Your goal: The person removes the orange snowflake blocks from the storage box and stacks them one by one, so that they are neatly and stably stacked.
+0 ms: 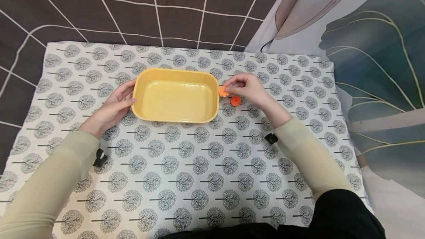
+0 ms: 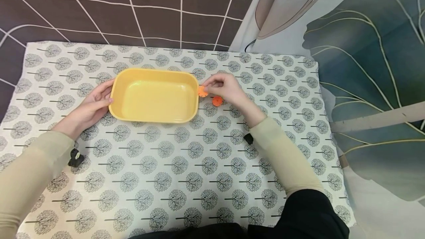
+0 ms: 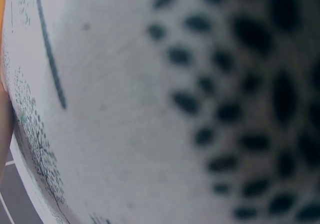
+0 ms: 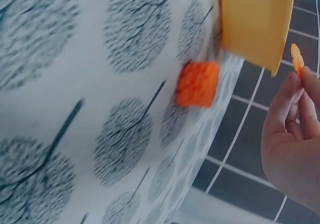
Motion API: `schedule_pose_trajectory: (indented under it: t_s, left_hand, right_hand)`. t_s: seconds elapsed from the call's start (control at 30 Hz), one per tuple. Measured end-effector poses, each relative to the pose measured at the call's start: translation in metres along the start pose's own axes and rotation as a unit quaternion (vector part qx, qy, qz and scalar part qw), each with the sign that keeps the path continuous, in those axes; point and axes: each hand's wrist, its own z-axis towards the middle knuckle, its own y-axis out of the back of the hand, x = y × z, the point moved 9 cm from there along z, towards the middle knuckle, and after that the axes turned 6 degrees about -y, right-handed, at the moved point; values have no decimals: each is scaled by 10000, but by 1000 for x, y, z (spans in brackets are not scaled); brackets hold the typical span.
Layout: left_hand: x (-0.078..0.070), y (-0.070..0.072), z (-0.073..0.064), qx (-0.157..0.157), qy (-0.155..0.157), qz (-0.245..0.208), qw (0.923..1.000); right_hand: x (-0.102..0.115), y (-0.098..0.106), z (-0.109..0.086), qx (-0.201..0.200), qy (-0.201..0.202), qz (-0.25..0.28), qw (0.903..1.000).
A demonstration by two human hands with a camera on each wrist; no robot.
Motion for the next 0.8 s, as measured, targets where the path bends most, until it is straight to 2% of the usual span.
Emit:
schedule_pose_trajectory:
  t_s: [0.2, 0.4, 0.53, 0.8]
  left_hand:
    - [-1, -1, 0, 0, 3, 9, 10000]
    - [-1, -2, 1, 33, 1, 186, 9998]
    - [0, -2, 2, 26, 19, 132, 9999]
    - [0, -1, 1, 11, 63, 72, 10000]
  right_hand:
    - [-20, 15, -6, -152, -283, 90, 9994]
    - [-37, 23, -10, -245, -653, 64, 9975]
    - [-49, 26, -10, -232, -870, 137, 9958]
    - [-66, 27, -6, -120, -1011, 385, 9941]
